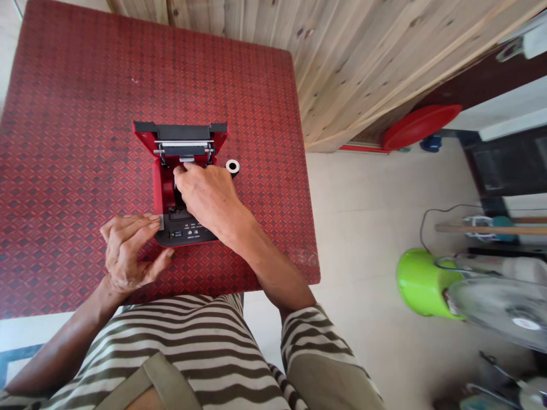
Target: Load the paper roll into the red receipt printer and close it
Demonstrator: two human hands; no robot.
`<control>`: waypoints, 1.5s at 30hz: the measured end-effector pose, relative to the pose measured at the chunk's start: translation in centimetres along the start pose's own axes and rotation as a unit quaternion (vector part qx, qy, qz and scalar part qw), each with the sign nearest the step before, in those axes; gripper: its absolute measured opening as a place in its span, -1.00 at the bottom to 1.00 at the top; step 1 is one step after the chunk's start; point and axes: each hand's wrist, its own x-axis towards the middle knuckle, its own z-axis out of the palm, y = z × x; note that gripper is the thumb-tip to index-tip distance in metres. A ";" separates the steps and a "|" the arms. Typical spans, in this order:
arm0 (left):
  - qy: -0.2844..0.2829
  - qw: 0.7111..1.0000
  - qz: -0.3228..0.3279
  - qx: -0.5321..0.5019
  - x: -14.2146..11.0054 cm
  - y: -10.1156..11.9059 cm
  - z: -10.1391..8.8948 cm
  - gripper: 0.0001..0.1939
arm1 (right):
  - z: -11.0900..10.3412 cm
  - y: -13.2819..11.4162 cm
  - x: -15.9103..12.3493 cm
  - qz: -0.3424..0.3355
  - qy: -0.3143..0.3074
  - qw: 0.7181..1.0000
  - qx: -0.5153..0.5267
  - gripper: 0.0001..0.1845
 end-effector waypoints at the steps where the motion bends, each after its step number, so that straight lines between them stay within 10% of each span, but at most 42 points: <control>1: 0.000 1.000 0.001 0.000 0.0 0.0 0.0 -0.33 | 0.1 0.0 -0.1 0.002 0.007 1.000 0.000 -0.65; 18: 0.000 1.000 0.002 -0.001 0.1 0.0 0.0 -0.33 | 0.3 0.0 -1.9 0.040 0.143 0.985 0.092 -0.77; 25: -0.001 1.000 0.006 -0.006 -0.1 -0.3 0.0 -0.31 | 1.1 4.3 -8.9 -0.010 0.317 0.833 0.454 -0.68; 31: 0.000 1.000 0.017 0.007 -0.1 -0.7 0.0 -0.33 | 8.9 5.8 -11.5 0.144 0.333 0.754 0.547 -0.69; 35: 0.002 1.000 0.022 0.006 0.0 -0.8 0.1 -0.35 | 12.5 5.1 -10.2 0.157 0.286 0.781 0.533 -0.69; 40: -0.003 1.000 0.028 0.012 0.1 -0.8 0.0 -0.33 | 12.0 5.1 -9.3 0.117 0.278 0.841 0.450 -0.73; 45: -0.007 0.999 0.024 0.030 -0.3 -1.1 -0.1 -0.38 | 10.5 7.5 -11.0 0.114 0.176 0.809 0.549 -0.52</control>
